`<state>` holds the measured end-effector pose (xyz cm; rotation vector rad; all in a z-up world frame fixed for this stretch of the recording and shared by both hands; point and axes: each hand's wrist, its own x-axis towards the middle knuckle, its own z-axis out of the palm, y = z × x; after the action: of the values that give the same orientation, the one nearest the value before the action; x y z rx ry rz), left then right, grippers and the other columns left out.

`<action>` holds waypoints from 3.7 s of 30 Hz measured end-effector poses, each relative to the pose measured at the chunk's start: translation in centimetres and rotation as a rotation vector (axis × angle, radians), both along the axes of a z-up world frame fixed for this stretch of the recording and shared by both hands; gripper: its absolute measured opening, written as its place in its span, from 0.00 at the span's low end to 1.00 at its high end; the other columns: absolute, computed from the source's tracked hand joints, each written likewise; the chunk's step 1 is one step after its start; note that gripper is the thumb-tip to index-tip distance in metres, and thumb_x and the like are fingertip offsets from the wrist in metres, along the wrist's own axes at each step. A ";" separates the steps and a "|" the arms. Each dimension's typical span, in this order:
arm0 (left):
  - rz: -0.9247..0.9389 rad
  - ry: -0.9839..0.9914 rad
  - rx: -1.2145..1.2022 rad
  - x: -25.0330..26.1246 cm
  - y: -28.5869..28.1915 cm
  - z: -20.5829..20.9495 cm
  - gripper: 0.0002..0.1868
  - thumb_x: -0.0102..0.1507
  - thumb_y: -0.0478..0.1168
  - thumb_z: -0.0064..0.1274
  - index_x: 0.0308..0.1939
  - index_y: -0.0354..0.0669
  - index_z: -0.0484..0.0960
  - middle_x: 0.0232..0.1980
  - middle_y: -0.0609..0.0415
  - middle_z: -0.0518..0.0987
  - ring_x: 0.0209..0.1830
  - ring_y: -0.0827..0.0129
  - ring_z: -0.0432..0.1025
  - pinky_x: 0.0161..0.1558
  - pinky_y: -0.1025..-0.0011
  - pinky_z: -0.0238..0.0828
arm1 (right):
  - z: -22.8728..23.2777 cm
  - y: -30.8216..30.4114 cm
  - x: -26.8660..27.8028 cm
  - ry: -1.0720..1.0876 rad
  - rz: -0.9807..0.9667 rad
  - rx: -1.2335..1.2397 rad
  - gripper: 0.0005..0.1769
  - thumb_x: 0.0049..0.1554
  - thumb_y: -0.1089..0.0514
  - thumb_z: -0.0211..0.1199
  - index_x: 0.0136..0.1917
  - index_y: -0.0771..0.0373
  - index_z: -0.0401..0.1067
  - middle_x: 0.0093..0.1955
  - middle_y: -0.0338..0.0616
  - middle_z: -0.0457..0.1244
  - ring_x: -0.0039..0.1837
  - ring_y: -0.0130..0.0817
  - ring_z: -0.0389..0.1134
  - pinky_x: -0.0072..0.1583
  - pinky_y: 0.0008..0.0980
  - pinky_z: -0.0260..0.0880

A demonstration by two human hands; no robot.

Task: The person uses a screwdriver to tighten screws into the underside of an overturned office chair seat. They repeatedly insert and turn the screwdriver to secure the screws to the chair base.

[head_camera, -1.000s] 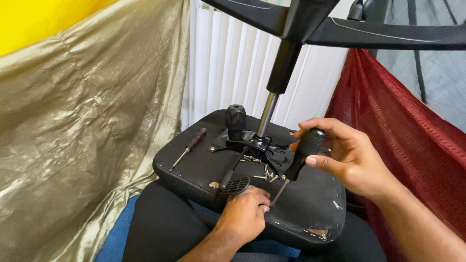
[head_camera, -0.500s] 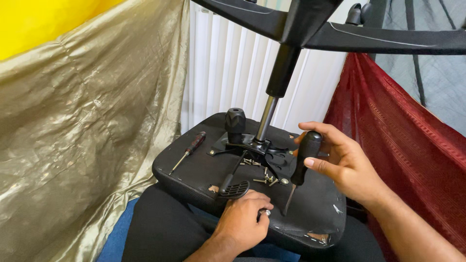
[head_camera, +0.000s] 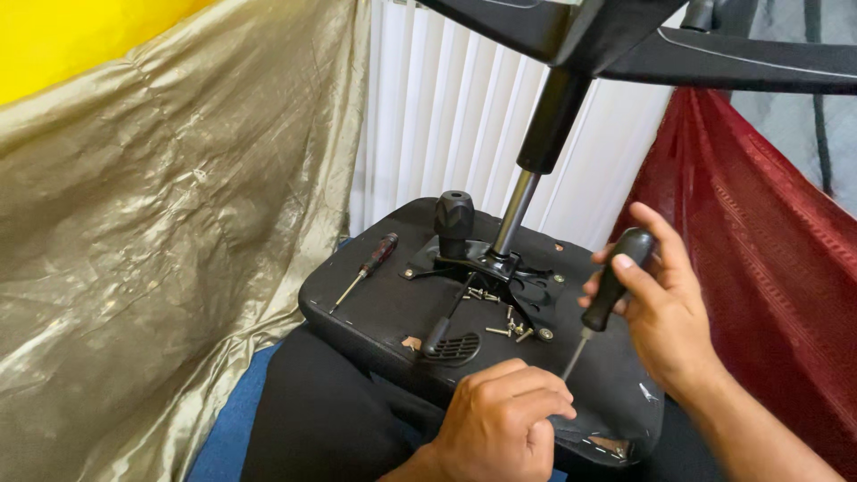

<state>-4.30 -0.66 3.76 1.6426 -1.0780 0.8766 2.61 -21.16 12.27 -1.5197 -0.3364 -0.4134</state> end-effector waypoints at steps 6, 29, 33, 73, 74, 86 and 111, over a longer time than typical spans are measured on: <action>-0.039 -0.100 -0.083 0.9 0.7 3.5 0.08 0.55 0.24 0.47 0.33 0.40 0.77 0.40 0.52 0.79 0.40 0.57 0.76 0.41 0.67 0.75 | -2.2 -5.6 3.1 0.175 -0.092 0.008 0.20 0.72 0.52 0.52 0.72 0.62 0.63 0.51 0.51 0.65 0.40 0.32 0.60 0.38 0.32 0.61; 0.530 1.310 -0.115 23.2 22.1 -6.8 0.37 0.61 0.49 0.61 0.71 0.38 0.69 0.56 0.39 0.84 0.45 0.59 0.82 0.52 0.61 0.77 | -11.4 -16.8 6.7 1.014 -0.316 -0.763 0.28 0.51 0.38 0.73 0.45 0.66 0.76 0.24 0.42 0.54 0.25 0.35 0.53 0.30 0.35 0.50; 0.413 1.276 -0.124 23.2 22.5 -7.7 0.37 0.61 0.47 0.60 0.71 0.38 0.67 0.56 0.41 0.83 0.47 0.61 0.80 0.52 0.64 0.76 | -11.0 -16.8 8.3 0.960 -0.301 -0.775 0.28 0.51 0.38 0.73 0.45 0.65 0.73 0.23 0.41 0.56 0.24 0.34 0.53 0.29 0.34 0.49; 1.055 1.292 -0.126 7.2 29.1 -6.8 0.41 0.63 0.61 0.51 0.76 0.50 0.61 0.66 0.42 0.77 0.67 0.55 0.73 0.68 0.62 0.64 | -12.6 -6.7 26.5 0.788 0.160 -0.853 0.30 0.49 0.39 0.76 0.37 0.72 0.73 0.22 0.43 0.54 0.23 0.37 0.53 0.28 0.36 0.50; 1.088 1.308 -0.113 7.0 29.1 -6.7 0.41 0.63 0.62 0.51 0.76 0.51 0.61 0.67 0.42 0.77 0.68 0.55 0.72 0.68 0.62 0.64 | -12.6 -6.1 26.8 0.791 0.150 -0.850 0.29 0.48 0.39 0.76 0.38 0.70 0.74 0.22 0.42 0.54 0.23 0.37 0.54 0.28 0.37 0.51; 1.222 1.308 -0.062 6.3 28.6 -5.9 0.41 0.63 0.65 0.48 0.75 0.52 0.63 0.67 0.40 0.76 0.69 0.51 0.70 0.69 0.59 0.64 | -10.7 -3.0 26.1 0.786 0.133 -0.778 0.33 0.43 0.40 0.79 0.50 0.66 0.73 0.23 0.41 0.53 0.24 0.35 0.51 0.30 0.37 0.46; 1.106 1.247 0.085 6.8 29.9 -7.4 0.45 0.65 0.65 0.45 0.76 0.40 0.53 0.67 0.33 0.73 0.68 0.45 0.70 0.68 0.56 0.64 | -11.0 -5.5 21.1 0.805 0.218 -0.795 0.37 0.53 0.39 0.71 0.56 0.77 0.69 0.24 0.40 0.55 0.22 0.30 0.51 0.26 0.32 0.49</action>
<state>2.46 29.25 -3.69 2.2775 0.7299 0.2199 23.72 -26.71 1.32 -2.2398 -0.0056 0.5854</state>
